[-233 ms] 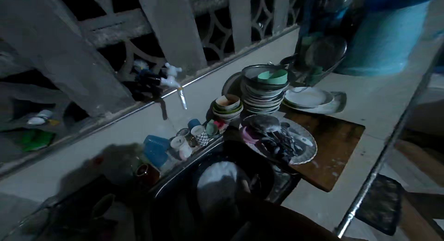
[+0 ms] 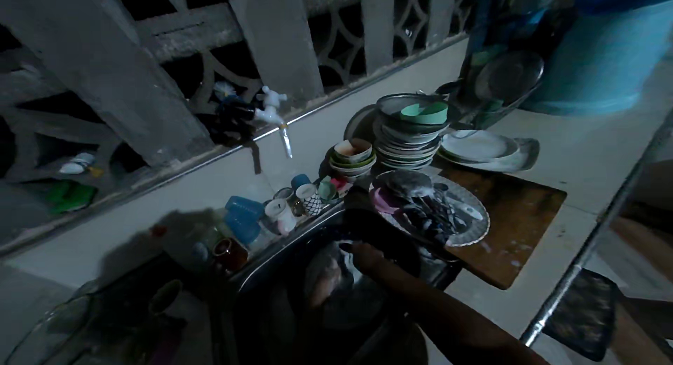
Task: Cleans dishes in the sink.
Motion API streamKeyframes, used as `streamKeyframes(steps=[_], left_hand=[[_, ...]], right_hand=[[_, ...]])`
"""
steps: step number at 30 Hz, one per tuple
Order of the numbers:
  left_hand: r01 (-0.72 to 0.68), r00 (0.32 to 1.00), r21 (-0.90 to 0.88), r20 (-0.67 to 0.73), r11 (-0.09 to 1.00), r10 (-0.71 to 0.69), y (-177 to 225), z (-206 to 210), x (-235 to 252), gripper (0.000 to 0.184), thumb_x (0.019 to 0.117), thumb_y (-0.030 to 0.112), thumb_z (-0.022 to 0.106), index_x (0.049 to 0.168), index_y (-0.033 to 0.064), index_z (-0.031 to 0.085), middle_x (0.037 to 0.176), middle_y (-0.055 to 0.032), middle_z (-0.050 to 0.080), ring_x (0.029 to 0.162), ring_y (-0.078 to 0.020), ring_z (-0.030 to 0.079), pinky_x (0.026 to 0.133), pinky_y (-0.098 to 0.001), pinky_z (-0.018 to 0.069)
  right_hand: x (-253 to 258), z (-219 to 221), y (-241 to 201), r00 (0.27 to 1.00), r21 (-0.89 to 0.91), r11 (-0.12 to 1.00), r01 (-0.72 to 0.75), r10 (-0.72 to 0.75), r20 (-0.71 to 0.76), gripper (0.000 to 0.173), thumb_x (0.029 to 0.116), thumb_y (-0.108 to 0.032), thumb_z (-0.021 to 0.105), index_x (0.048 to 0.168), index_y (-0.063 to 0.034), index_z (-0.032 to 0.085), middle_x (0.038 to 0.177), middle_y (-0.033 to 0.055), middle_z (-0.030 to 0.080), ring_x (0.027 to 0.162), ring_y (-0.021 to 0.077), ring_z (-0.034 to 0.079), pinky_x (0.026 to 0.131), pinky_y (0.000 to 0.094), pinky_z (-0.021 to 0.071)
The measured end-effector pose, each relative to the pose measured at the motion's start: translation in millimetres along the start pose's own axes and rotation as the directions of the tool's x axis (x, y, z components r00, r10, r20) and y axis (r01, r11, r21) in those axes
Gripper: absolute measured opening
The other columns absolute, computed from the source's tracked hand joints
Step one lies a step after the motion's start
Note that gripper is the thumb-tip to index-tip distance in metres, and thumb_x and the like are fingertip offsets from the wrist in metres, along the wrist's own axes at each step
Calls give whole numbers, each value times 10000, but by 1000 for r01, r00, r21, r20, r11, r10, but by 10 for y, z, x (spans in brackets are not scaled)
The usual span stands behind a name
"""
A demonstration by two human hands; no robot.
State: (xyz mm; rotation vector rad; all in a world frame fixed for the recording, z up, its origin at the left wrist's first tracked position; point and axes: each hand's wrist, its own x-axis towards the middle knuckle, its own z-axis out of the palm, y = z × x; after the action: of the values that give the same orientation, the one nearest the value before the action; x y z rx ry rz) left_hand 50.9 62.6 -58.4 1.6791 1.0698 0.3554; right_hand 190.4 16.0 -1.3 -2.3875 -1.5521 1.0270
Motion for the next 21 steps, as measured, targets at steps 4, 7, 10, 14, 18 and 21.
streamKeyframes(steps=[4,7,10,14,18,21], left_hand=[[-201,934,-361,-350,911,67,647,164,289,462,1079,144,490,1490,-54,413,1475,-257,490,1321,-317,513,1094,-456,431],[-280,807,67,-524,958,272,1048,56,350,397,1062,134,527,1335,-154,537,1325,-343,577,1265,-406,562,1107,-472,427],[-269,724,212,-598,939,343,1202,-27,447,391,1026,150,605,1305,-122,583,1273,-323,626,1216,-406,614,1085,-490,453],[-229,717,263,-606,937,345,1337,-219,480,437,1012,100,600,1403,-78,524,1327,-304,610,1258,-422,591,1103,-527,436],[-247,703,239,-623,939,344,1492,-161,445,442,1037,152,587,1414,-66,510,1305,-307,617,1229,-427,604,1077,-535,453],[-244,751,214,-575,946,324,1487,-81,433,502,992,105,648,1438,-58,484,1368,-293,582,1289,-404,566,1115,-511,427]], right_hand=[[-1,-15,-59,942,568,760,315,-176,-287,427,1027,-49,536,1440,46,482,1339,272,579,1165,345,617,1008,479,493],[-152,-30,-154,895,681,597,423,-161,-415,340,998,-11,557,1326,77,559,1133,214,644,957,235,642,880,387,540],[-286,-149,-185,900,760,484,434,-187,-395,243,1063,-81,462,1248,44,558,860,73,576,664,107,538,632,279,498],[-368,-135,-181,914,803,439,403,-233,-332,331,1118,-186,371,1309,23,543,809,30,531,593,90,490,558,257,463],[-409,-306,-188,928,810,454,373,-185,-324,270,1106,-169,412,1241,9,564,740,15,517,529,81,480,497,243,450],[-389,-373,-196,926,793,478,377,-166,-340,213,1081,-113,459,1194,20,581,743,24,526,538,76,477,521,238,451]])
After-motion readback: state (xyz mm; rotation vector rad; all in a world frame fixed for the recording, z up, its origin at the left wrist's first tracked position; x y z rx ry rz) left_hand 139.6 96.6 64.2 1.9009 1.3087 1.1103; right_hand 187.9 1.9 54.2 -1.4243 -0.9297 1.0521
